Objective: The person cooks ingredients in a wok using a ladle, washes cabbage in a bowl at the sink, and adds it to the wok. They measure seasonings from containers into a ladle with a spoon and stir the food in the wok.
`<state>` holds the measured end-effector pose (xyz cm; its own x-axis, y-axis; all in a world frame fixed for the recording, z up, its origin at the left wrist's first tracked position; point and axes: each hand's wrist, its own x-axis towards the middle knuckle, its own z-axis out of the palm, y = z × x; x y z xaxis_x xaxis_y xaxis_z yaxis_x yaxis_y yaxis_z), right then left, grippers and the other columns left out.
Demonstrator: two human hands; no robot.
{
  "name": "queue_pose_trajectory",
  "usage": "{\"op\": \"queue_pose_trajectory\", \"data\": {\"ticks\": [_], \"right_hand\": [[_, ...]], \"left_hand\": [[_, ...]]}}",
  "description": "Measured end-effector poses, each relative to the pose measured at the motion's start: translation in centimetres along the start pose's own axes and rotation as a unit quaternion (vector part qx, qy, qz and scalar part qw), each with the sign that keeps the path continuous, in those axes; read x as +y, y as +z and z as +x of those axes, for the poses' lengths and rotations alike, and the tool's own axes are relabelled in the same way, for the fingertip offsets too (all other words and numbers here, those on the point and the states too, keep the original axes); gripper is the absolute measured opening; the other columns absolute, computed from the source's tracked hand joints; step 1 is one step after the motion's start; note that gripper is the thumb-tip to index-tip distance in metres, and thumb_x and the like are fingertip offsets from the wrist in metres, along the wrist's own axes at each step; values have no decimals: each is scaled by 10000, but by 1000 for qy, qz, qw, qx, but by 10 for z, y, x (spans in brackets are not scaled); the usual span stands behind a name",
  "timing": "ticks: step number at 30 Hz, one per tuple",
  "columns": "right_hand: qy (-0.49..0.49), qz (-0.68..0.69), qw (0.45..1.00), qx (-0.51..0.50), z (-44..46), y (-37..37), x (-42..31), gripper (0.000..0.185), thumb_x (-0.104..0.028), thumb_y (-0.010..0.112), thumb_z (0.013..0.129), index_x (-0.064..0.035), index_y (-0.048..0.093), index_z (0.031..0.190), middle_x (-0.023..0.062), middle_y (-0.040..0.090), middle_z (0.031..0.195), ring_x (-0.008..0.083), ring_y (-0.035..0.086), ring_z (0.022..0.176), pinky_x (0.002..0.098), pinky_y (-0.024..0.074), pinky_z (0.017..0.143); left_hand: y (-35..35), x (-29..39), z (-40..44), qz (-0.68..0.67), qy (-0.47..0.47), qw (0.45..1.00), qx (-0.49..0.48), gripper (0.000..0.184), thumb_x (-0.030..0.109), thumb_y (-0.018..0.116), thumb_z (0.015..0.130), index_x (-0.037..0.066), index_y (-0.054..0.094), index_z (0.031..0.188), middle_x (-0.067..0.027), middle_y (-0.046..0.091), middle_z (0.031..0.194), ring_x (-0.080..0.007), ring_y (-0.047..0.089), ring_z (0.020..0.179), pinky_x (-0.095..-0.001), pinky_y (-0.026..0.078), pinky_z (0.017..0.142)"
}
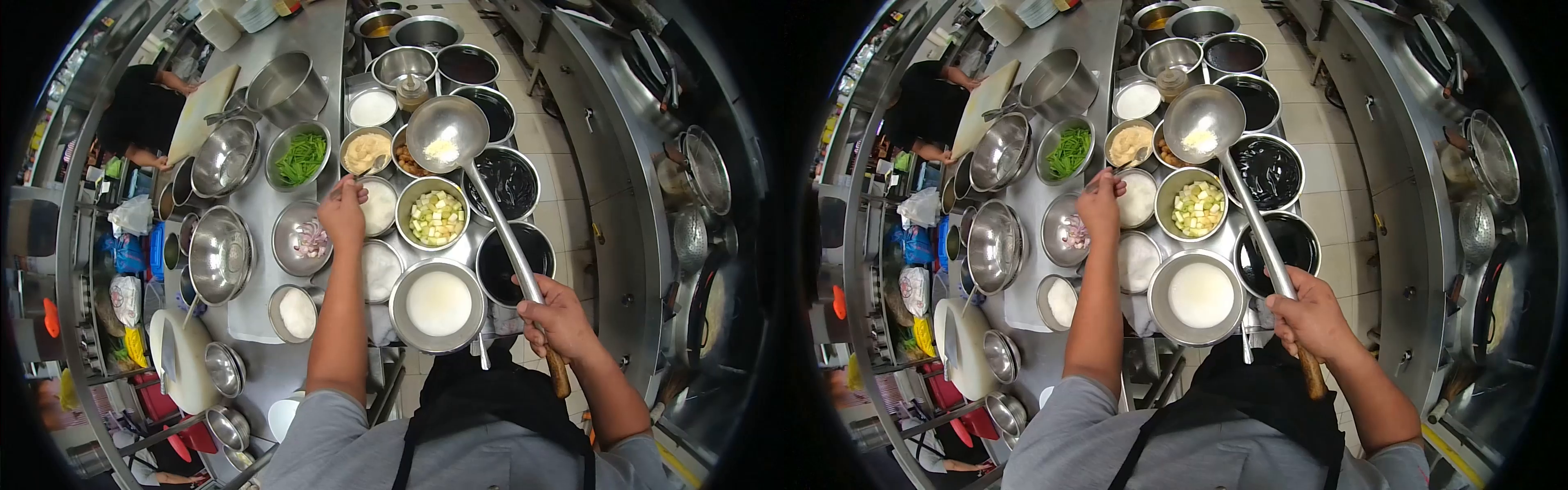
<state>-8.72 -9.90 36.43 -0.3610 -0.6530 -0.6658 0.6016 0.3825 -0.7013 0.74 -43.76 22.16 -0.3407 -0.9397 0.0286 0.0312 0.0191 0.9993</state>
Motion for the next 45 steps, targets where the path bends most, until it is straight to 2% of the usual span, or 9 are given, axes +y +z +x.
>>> {"op": "queue_pose_trajectory", "data": {"ticks": [6, 9, 15, 20, 26, 30, 32, 40, 45], "right_hand": [[1, -21, 1000, -10, 10, 9, -5, 403, -16, 532, 867, 26, 440, 1257, 29, 466, 579, 88, 430, 391, 246, 373, 324], [14, 2, 999, -47, 13, 9, -5, 415, -29, 536, 870, 25, 435, 1269, 26, 462, 604, 83, 429, 397, 245, 373, 322], [-1, 83, 993, -82, -39, -50, 4, 411, -87, 557, 897, -35, 468, 1295, 18, 466, 622, 74, 427, 410, 237, 368, 342], [-120, 155, 976, 92, -151, -137, 20, 366, -77, 569, 883, -57, 499, 1242, 0, 444, 642, 64, 411, 411, 224, 357, 320], [-222, 258, 846, 410, -304, -275, 61, 358, -116, 527, 894, -6, 480, 1230, 13, 477, 667, 89, 443, 410, 245, 354, 303], [-141, 145, 784, 586, -354, -423, 119, 115, -122, 535, 897, -28, 470, 913, 20, 468, 649, 99, 435, 407, 264, 362, 309], [-80, 106, 790, 599, -368, -485, 142, 161, -114, 535, 899, -68, 412, 806, 10, 443, 627, 93, 429, 405, 257, 351, 306], [6, -234, 621, 748, -370, -643, 236, 311, -134, 576, 826, 49, 557, 1077, 318, 605, 980, 481, 563, 970, 455, 468, 861], [-26, 157, 837, 523, -412, -635, 214, 327, -128, 618, 826, 59, 555, 1086, 206, 614, 820, 312, 602, 727, 391, 513, 756]], "left_hand": [[-9, 63, -7, -179, -82, 979, 45, 290, 112, 579, 912, -111, 569, 1096, -127, 647, 835, -158, 622, 691, -244, 520, 640], [-15, 92, -24, 193, 220, 953, 79, 197, 137, 601, 885, -21, 676, 975, -133, 675, 853, -212, 643, 716, -304, 519, 682], [-72, 133, -114, 469, 115, 875, -33, 261, 186, 553, 904, -40, 671, 963, -226, 658, 852, -284, 635, 738, -385, 477, 664], [-130, -20, -98, 469, 72, 867, -151, 312, 137, 568, 906, -50, 601, 1153, -174, 646, 894, -240, 588, 714, -358, 467, 641], [12, 155, -186, 571, 280, 761, 126, 644, 282, 661, 844, -90, 403, 1301, -252, 537, 1177, -353, 533, 1069, -482, 460, 892], [106, 186, -230, 268, 336, 903, 10, 360, 152, 760, 772, -34, 557, 1004, -159, 572, 876, -254, 558, 746, -338, 487, 638], [118, 158, -238, 405, 351, 842, -61, 608, 217, 634, 884, 19, 380, 1400, -107, 519, 977, -175, 485, 814, -301, 424, 695], [287, 145, -398, 289, 264, 876, -282, 606, 95, 634, 858, 58, 376, 1406, -10, 442, 984, -87, 398, 739, -222, 351, 621], [352, 146, -449, 284, 269, 846, -363, 618, 71, 648, 816, 41, 399, 1381, -49, 435, 1029, -102, 410, 719, -217, 365, 620]]}}
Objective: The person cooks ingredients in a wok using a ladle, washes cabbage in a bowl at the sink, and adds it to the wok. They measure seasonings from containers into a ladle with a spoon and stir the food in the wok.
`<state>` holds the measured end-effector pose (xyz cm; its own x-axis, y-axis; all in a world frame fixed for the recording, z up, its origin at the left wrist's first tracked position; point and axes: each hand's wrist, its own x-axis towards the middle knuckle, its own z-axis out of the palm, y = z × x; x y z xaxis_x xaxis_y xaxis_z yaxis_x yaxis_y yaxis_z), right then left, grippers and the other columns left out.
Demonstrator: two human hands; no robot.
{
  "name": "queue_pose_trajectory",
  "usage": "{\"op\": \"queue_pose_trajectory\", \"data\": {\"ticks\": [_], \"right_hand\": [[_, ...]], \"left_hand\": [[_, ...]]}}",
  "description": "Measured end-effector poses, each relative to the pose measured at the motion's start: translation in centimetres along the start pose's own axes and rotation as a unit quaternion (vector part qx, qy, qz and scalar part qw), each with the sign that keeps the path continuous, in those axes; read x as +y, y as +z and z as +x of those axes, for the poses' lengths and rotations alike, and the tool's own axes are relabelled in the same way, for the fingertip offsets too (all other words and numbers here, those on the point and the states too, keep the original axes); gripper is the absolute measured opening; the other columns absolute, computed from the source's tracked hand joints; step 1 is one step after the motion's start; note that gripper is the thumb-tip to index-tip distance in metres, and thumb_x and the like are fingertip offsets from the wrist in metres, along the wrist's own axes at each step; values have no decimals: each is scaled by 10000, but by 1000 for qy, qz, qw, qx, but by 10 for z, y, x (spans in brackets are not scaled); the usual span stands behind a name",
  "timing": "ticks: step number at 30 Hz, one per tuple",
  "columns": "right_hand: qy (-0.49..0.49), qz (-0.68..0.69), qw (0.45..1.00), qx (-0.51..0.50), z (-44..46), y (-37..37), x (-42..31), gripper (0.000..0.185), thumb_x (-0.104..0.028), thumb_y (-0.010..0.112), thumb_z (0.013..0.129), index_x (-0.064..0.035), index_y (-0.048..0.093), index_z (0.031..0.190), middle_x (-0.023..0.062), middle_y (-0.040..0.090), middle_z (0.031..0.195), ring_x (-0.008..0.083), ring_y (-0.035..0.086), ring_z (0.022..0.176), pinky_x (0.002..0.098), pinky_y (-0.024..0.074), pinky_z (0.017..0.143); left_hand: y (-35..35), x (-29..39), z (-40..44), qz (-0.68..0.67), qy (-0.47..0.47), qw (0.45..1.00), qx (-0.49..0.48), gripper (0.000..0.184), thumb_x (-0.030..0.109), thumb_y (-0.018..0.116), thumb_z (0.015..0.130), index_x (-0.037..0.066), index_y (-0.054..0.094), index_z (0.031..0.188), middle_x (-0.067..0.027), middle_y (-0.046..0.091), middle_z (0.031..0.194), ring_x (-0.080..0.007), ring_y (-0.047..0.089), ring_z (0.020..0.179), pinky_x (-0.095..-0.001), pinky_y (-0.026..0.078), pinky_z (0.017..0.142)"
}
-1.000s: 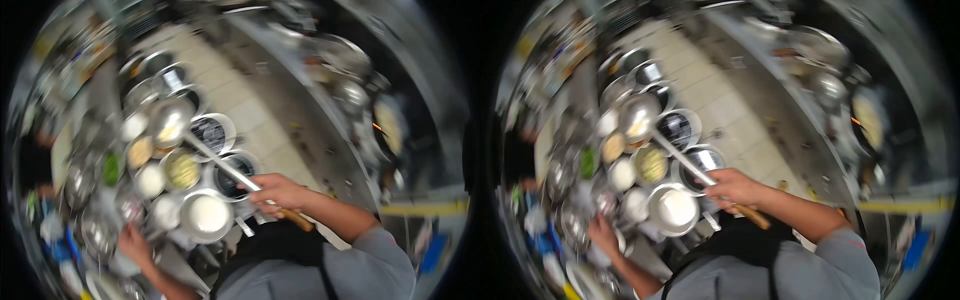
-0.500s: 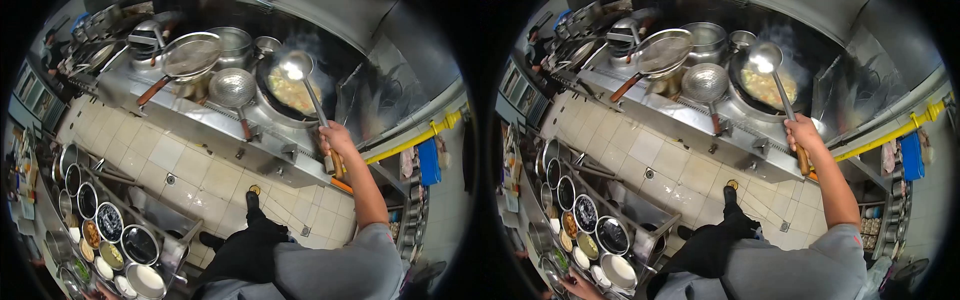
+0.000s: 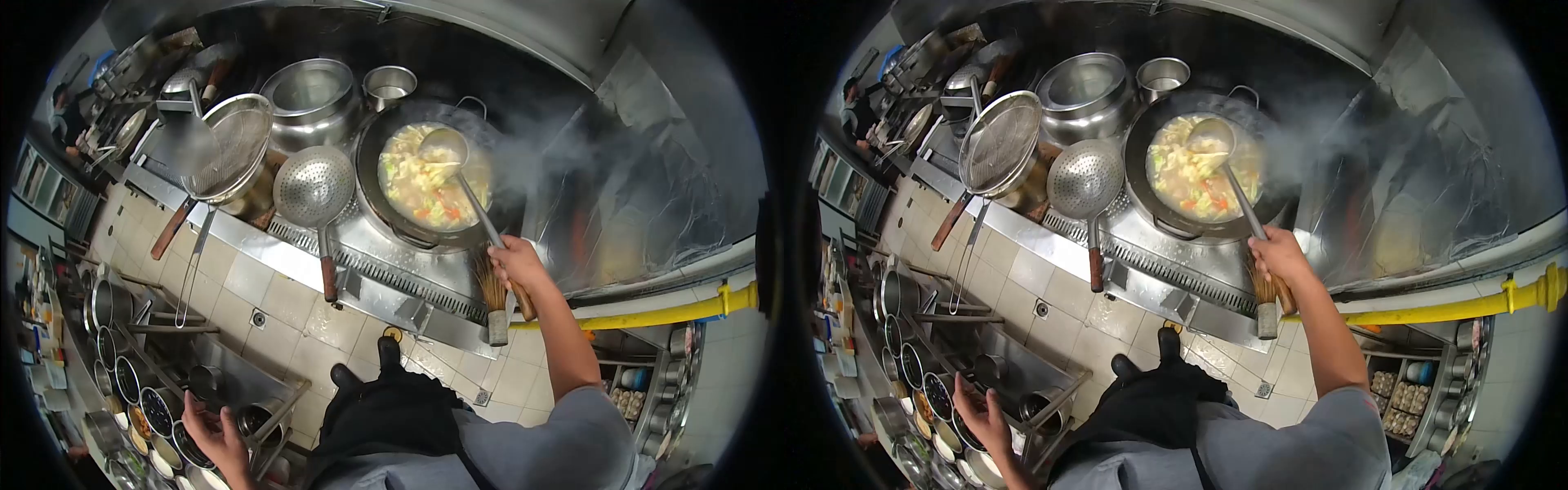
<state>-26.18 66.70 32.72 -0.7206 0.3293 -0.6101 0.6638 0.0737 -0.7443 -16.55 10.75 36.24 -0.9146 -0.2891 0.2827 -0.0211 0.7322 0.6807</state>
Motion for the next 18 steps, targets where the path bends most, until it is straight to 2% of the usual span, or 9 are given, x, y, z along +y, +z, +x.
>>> {"op": "queue_pose_trajectory", "data": {"ticks": [2, 4, 7, 9, 10, 12, 14, 15, 18], "right_hand": [[-94, -103, 987, 77, -2, 0, 4, 348, -129, 611, 829, 58, 545, 1115, 230, 621, 838, 339, 616, 755, 400, 514, 762], [-265, -306, 878, 254, 9, 4, 18, 409, -129, 587, 838, 53, 508, 1196, 317, 619, 913, 419, 629, 871, 426, 511, 786], [-123, -319, 900, 271, 16, 8, 11, 442, -129, 580, 838, 47, 472, 1229, 367, 577, 1016, 466, 574, 992, 442, 487, 841], [-211, -351, 869, 276, 29, 9, 33, 374, -143, 582, 859, 28, 487, 1177, 274, 638, 877, 392, 648, 799, 422, 529, 676], [-108, -184, 961, 173, 25, 14, 26, 316, -147, 575, 876, 9, 492, 1138, 190, 612, 799, 306, 616, 673, 381, 501, 562], [-2, -9, 998, 58, 13, 19, 16, 259, -152, 567, 893, -11, 497, 1099, 105, 587, 722, 220, 583, 547, 341, 473, 448], [82, 300, 948, -71, 5, 22, 11, 199, -161, 493, 940, -26, 516, 1084, 8, 459, 677, 61, 410, 439, 241, 343, 317], [82, 299, 948, -74, 4, 18, 10, 199, -161, 493, 940, -26, 516, 1084, 8, 459, 677, 61, 410, 439, 241, 343, 317], [185, 541, 790, -222, -10, 7, 4, 185, -160, 488, 949, -27, 502, 1078, 11, 489, 704, 37, 388, 446, 196, 289, 328]], "left_hand": [[15, 12, 7, -4, -16, 1000, -21, 630, 38, 655, 784, 39, 416, 1367, -57, 445, 1033, -110, 420, 724, -226, 378, 628], [25, 18, 14, -2, -11, 1000, -28, 635, 22, 655, 770, 38, 424, 1360, -62, 449, 1033, -112, 425, 729, -231, 385, 632], [39, 27, 24, -35, -13, 998, -53, 632, -8, 651, 741, 30, 447, 1339, -80, 457, 1046, -121, 437, 744, -239, 401, 645], [41, 29, 27, -44, 6, 996, -82, 616, -18, 644, 737, 20, 460, 1324, -86, 462, 1054, -129, 443, 751, -242, 410, 653], [42, 28, 28, -42, 6, 995, -86, 617, -28, 648, 726, 23, 470, 1315, -93, 468, 1061, -141, 447, 754, -245, 419, 659], [42, 26, 30, -48, -3, 995, -86, 621, -32, 650, 723, 28, 471, 1316, -95, 471, 1062, -143, 451, 758, -249, 423, 661], [41, 24, 33, -51, -11, 995, -86, 626, -35, 651, 720, 34, 473, 1316, -97, 473, 1063, -146, 456, 762, -253, 427, 663], [40, 25, 35, -49, -8, 995, -88, 627, -40, 653, 717, 37, 476, 1313, -101, 480, 1068, -151, 465, 771, -257, 431, 666], [33, 26, 36, -36, 7, 995, -88, 611, -36, 646, 723, 42, 483, 1307, -95, 494, 1079, -137, 461, 742, -242, 428, 656]]}}
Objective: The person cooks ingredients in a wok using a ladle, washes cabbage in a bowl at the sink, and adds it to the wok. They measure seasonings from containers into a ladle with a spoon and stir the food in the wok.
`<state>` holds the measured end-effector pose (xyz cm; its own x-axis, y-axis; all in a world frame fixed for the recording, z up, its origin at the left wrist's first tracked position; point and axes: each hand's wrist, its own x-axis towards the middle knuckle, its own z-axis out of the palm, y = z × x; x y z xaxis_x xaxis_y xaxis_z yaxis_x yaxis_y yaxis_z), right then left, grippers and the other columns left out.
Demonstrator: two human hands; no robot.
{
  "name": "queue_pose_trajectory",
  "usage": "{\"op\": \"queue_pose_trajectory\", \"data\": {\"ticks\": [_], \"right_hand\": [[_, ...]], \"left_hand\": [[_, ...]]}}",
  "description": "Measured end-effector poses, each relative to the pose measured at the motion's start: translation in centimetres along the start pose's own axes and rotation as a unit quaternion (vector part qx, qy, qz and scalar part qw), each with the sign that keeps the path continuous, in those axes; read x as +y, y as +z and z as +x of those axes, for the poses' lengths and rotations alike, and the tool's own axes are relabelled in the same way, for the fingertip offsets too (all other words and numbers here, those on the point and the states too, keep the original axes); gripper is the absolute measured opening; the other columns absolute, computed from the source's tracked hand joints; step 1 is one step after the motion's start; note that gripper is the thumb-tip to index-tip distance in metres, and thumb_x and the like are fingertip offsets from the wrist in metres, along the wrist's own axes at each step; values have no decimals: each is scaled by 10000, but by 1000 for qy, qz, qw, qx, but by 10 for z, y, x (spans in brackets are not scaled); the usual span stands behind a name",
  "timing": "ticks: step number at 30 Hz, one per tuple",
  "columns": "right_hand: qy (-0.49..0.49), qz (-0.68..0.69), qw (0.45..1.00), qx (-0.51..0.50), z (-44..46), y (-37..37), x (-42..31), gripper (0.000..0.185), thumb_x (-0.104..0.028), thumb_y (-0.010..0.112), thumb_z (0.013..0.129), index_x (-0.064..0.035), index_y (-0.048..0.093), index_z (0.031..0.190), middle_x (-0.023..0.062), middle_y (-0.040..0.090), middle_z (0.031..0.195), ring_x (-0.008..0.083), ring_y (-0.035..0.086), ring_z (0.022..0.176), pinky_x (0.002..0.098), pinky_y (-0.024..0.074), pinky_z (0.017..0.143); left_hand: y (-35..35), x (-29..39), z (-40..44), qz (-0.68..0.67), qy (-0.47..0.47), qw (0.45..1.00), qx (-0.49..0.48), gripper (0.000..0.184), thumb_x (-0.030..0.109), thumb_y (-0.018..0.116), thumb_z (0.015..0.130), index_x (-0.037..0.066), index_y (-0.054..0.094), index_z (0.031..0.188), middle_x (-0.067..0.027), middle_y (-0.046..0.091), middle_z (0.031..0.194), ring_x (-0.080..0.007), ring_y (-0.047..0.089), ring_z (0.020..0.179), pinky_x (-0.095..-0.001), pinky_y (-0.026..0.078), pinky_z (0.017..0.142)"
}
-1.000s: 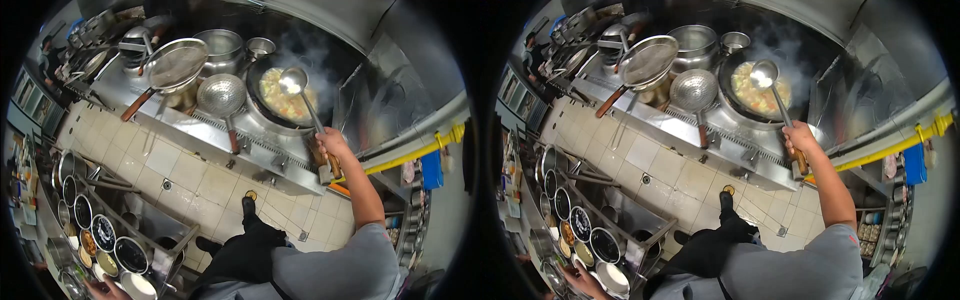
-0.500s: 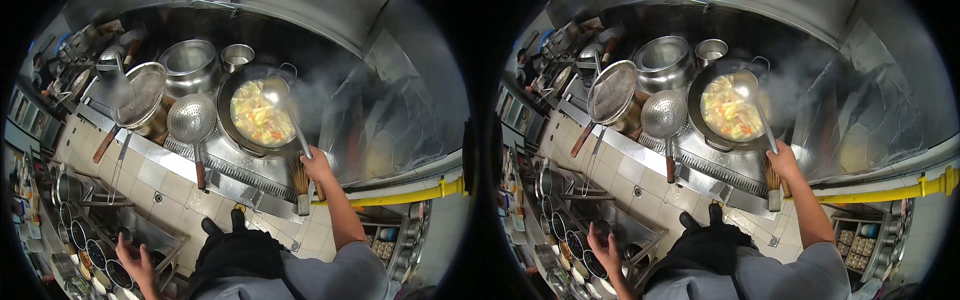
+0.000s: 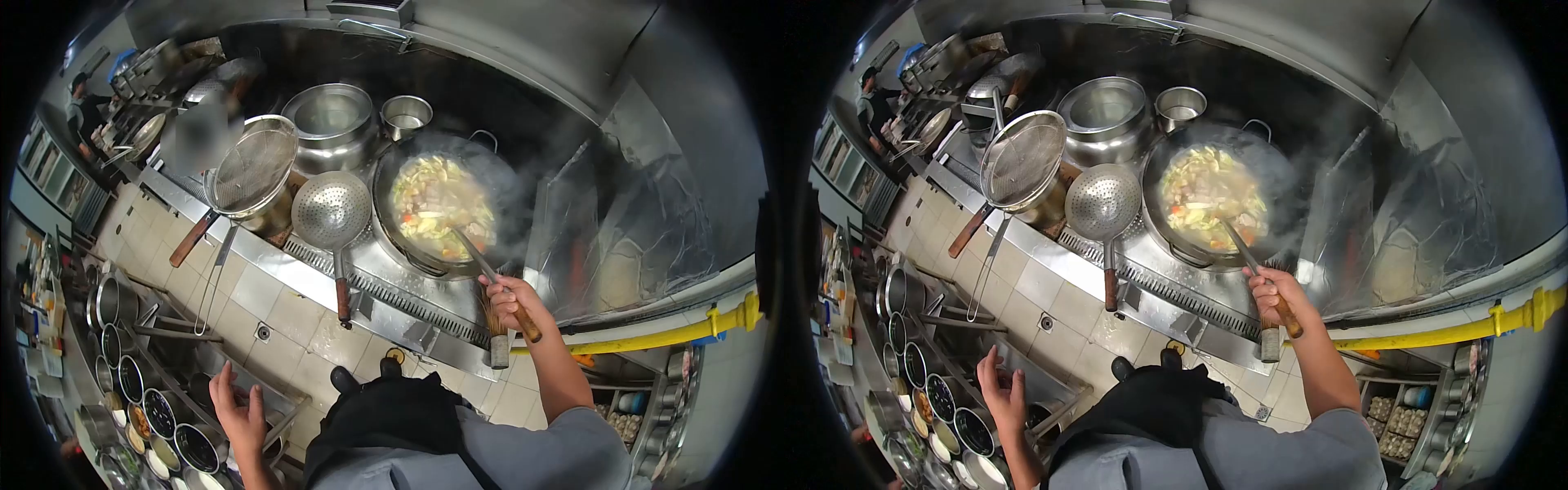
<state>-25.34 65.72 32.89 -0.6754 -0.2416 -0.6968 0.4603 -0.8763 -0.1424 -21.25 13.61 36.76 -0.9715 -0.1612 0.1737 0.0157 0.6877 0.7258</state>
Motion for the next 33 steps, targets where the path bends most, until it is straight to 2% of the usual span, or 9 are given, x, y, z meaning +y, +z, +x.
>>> {"op": "queue_pose_trajectory", "data": {"ticks": [4, 6, 7, 9, 11, 14, 19, 27, 33], "right_hand": [[-12, -56, 998, 1, -19, 14, 1, 187, -155, 509, 941, -38, 501, 1085, 10, 494, 711, 53, 394, 441, 211, 303, 322], [-147, -346, 918, 126, -26, 26, 5, 152, -142, 531, 924, -40, 525, 1036, 13, 496, 690, 72, 432, 448, 228, 331, 315], [-145, -348, 918, 122, -24, 23, 5, 152, -142, 531, 924, -40, 525, 1036, 13, 496, 690, 72, 432, 448, 228, 331, 315], [-220, -583, 756, 200, -21, 15, 1, 106, -131, 553, 903, -40, 546, 955, 12, 483, 659, 71, 458, 460, 250, 342, 312], [-228, -623, 712, 229, -26, 9, 0, 180, -129, 577, 869, -11, 568, 1005, 90, 564, 684, 181, 566, 536, 333, 466, 435], [-352, -764, 452, 296, -36, 1, 5, 484, -137, 597, 823, -45, 485, 1285, 259, 612, 1070, 416, 583, 1012, 409, 461, 892], [-313, -766, 483, 287, -60, -8, 30, 515, -133, 607, 815, -63, 476, 1308, 250, 581, 1159, 399, 555, 1089, 394, 441, 933], [-261, -827, 417, 271, -9, -22, -4, 528, -160, 584, 825, -18, 444, 1314, 280, 602, 1062, 431, 576, 1001, 468, 456, 894], [-403, -760, 377, 344, 10, -25, -33, 471, -135, 568, 809, -48, 487, 1264, 309, 606, 1012, 476, 567, 974, 479, 471, 859]], "left_hand": [[-8, 5, -6, 11, 11, 1000, 4, 575, -42, 631, 736, 39, 496, 1290, -93, 511, 1088, -123, 461, 709, -231, 425, 644], [-8, 9, -14, 8, 0, 1000, 2, 570, -45, 632, 735, 36, 499, 1284, -96, 512, 1091, -125, 466, 714, -234, 427, 646], [-8, 9, -21, 4, -14, 1000, -6, 564, -48, 631, 733, 30, 501, 1277, -98, 514, 1090, -128, 470, 717, -239, 433, 652], [-4, 6, -34, 0, -27, 1000, -12, 558, -51, 630, 732, 23, 504, 1270, -99, 515, 1090, -131, 473, 720, -244, 438, 658], [0, 1, -52, -4, -64, 998, -15, 547, -55, 625, 735, 16, 506, 1264, -101, 518, 1081, -137, 493, 739, -245, 443, 668], [13, -12, -79, 17, -46, 999, -1, 550, -28, 663, 717, 5, 513, 1245, -130, 542, 1079, -157, 517, 667, -263, 446, 612], [34, 0, -95, -10, -71, 995, -70, 513, -27, 658, 722, 2, 526, 1217, -132, 550, 1043, -168, 534, 689, -276, 459, 625], [31, 25, -92, 6, -66, 995, -76, 489, -24, 657, 718, -11, 539, 1192, -151, 562, 1038, -200, 551, 708, -290, 470, 641], [19, -5, -131, 65, -88, 992, -64, 439, 10, 655, 738, -7, 563, 1167, -117, 592, 965, -198, 568, 730, -291, 469, 635]]}}
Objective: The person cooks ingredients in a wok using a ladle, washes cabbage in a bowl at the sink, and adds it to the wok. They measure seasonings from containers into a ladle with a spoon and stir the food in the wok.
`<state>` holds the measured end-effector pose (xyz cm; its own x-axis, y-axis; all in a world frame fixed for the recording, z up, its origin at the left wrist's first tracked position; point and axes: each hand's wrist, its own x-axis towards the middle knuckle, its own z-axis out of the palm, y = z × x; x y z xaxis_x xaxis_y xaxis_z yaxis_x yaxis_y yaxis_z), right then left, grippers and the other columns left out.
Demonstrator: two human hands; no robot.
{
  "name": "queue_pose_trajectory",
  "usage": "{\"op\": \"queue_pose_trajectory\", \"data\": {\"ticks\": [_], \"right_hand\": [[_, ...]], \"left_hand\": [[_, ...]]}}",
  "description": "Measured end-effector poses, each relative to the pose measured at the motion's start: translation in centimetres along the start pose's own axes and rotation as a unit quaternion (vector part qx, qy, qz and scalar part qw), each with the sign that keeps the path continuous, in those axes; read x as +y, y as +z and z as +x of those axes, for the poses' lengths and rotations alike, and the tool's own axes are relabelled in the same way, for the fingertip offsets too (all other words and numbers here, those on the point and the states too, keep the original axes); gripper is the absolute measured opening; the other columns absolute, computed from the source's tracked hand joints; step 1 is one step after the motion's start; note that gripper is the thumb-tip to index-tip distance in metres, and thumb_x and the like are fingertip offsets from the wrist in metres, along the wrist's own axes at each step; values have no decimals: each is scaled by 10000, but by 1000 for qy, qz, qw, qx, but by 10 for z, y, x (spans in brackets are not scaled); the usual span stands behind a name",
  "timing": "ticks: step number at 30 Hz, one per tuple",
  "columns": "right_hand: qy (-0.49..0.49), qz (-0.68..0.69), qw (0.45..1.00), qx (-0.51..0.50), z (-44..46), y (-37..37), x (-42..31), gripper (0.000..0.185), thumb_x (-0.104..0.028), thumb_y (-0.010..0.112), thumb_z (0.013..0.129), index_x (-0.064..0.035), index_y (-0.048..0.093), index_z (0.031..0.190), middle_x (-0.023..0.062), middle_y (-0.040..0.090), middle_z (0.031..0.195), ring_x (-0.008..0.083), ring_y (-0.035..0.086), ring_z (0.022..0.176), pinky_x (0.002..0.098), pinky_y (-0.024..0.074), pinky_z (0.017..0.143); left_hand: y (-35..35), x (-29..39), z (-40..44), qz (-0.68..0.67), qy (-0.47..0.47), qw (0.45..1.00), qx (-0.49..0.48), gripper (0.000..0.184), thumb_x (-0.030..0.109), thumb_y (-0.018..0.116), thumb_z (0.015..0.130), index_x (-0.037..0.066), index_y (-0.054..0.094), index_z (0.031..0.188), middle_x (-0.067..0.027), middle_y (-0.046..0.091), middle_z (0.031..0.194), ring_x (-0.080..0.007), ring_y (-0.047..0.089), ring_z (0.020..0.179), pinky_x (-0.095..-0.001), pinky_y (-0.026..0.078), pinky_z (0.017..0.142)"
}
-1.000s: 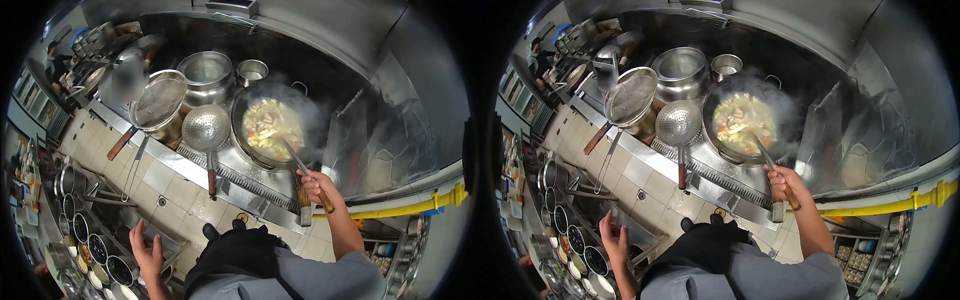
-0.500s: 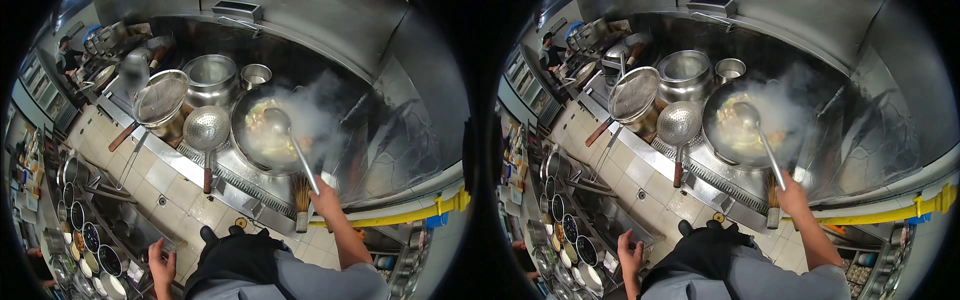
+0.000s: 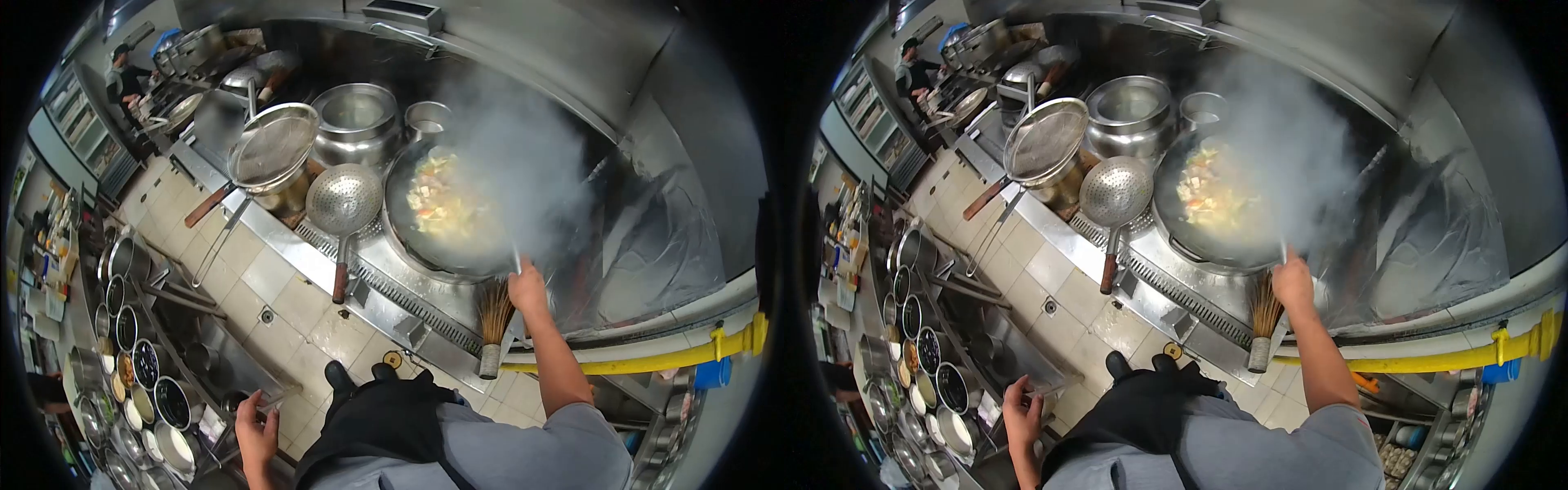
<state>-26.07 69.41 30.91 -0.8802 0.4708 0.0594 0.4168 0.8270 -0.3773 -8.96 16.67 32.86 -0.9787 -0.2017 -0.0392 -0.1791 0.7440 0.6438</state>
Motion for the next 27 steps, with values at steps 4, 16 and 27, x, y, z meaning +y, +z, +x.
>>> {"op": "queue_pose_trajectory", "data": {"ticks": [4, 16, 27], "right_hand": [[20, -44, 999, -22, -3, 12, -6, 538, -113, 565, 824, 35, 430, 1323, 296, 541, 1195, 428, 529, 1091, 450, 433, 941], [-397, -499, 765, 92, -40, 49, -73, 707, -423, 646, 811, 39, 452, 1310, 275, 438, 1341, 456, 448, 1190, 500, 349, 1012], [-451, -174, 716, -504, -323, 124, -255, 547, -73, 691, 751, -4, 487, 1254, 199, 426, 1350, 316, 514, 1177, 385, 428, 966]], "left_hand": [[16, -30, -41, -113, -125, 986, -17, 446, 60, 673, 739, 4, 582, 1172, -93, 620, 906, -148, 579, 732, -287, 471, 636], [98, -263, -258, -217, -489, 845, -13, 480, 313, 668, 754, 10, 627, 1125, -219, 659, 1002, -329, 634, 964, -391, 495, 857], [96, -598, -343, -608, -459, 267, 591, 310, 312, 622, 834, 70, 588, 1025, -75, 616, 911, -192, 566, 597, -330, 467, 540]]}}
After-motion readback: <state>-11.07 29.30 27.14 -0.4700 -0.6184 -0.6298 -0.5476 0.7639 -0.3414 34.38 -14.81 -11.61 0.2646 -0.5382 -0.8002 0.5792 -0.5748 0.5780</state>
